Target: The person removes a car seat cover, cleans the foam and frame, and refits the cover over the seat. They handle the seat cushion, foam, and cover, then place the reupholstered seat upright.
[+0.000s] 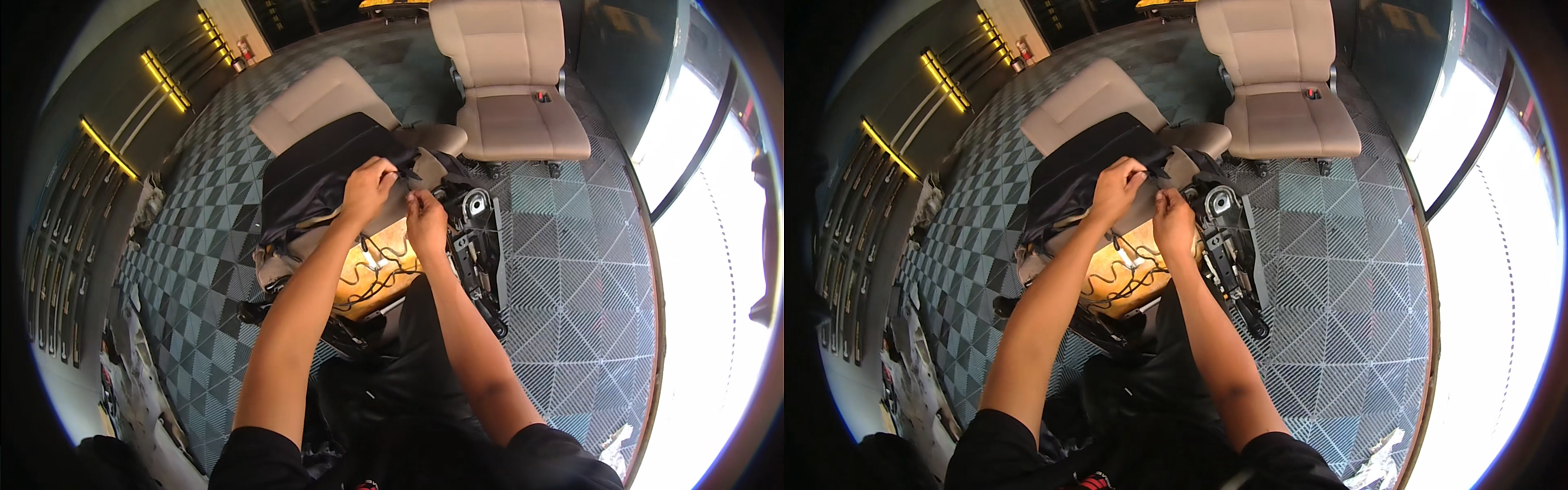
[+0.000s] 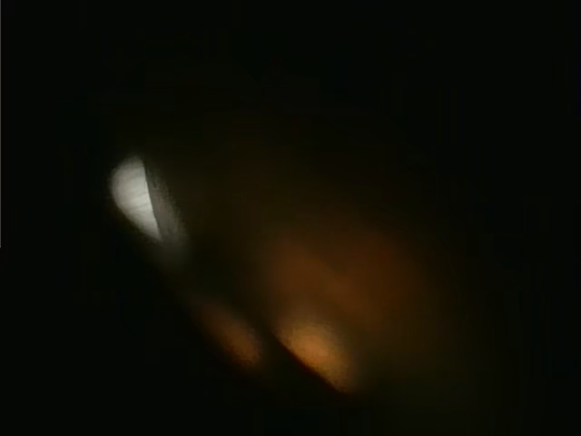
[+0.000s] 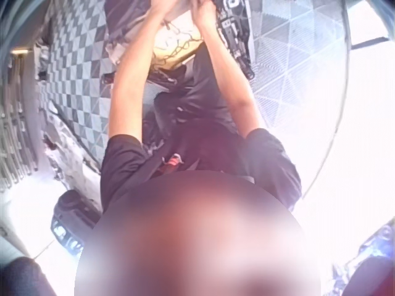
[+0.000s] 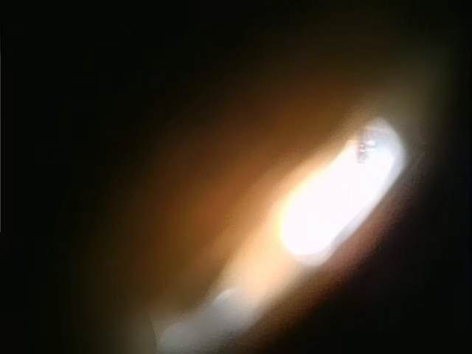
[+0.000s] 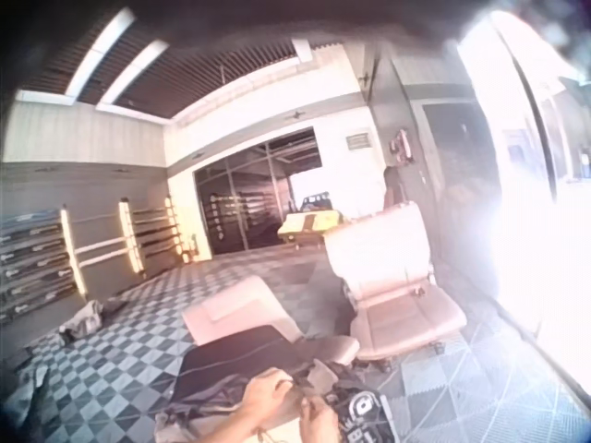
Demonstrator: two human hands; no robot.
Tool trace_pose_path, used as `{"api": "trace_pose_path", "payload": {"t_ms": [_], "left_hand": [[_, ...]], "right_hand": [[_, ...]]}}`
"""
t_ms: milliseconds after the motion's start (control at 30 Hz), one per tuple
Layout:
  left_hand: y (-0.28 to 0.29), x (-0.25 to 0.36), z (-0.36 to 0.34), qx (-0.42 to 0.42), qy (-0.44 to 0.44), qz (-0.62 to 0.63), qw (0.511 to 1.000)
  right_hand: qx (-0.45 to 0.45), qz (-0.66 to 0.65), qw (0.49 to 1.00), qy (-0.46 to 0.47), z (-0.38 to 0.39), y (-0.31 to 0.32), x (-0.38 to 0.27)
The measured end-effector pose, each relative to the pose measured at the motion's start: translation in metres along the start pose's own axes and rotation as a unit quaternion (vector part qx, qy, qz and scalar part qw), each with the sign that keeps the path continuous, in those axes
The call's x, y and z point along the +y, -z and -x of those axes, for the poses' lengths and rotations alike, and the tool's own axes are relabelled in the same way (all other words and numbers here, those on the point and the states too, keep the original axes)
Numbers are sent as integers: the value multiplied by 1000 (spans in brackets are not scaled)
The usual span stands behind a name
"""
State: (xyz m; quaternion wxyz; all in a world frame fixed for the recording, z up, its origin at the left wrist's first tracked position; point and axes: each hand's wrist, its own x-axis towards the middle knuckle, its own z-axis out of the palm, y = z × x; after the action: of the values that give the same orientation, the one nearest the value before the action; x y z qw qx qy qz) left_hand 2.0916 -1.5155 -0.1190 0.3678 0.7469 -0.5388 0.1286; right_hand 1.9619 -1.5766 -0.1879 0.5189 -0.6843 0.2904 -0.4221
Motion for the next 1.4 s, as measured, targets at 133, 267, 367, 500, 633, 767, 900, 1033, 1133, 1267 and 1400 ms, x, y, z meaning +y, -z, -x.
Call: {"api": "trace_pose_path", "payload": {"t_ms": [133,267,367,500,633,767,900,1033,1133,1267,1400], "left_hand": [[-5,-13,10,30,141,128,981],[-5,-27,0,65,222,212,949],[-7,-34,-10,70,292,248,921],[-11,-37,-13,73,292,235,924],[-11,-36,-11,61,296,235,924],[-10,-39,-11,45,286,232,929],[-15,-46,-7,63,234,231,942],[-16,-46,-5,49,168,147,973],[-8,-30,5,70,108,171,977],[11,11,68,160,23,134,978],[18,42,208,67,136,141,978]], "right_hand": [[92,-20,996,-3,-5,-15,-5],[133,-89,987,-6,10,-14,-14],[15,-100,995,0,49,11,-16],[-147,-45,984,85,134,56,-16],[-371,55,917,137,209,111,-24],[-457,8,888,58,236,175,-38],[-422,35,906,-13,235,253,-59],[-65,52,996,-13,198,345,-68],[154,26,986,-51,136,422,-56],[218,22,970,-107,87,472,-24],[170,144,968,-111,90,447,-4]]}}
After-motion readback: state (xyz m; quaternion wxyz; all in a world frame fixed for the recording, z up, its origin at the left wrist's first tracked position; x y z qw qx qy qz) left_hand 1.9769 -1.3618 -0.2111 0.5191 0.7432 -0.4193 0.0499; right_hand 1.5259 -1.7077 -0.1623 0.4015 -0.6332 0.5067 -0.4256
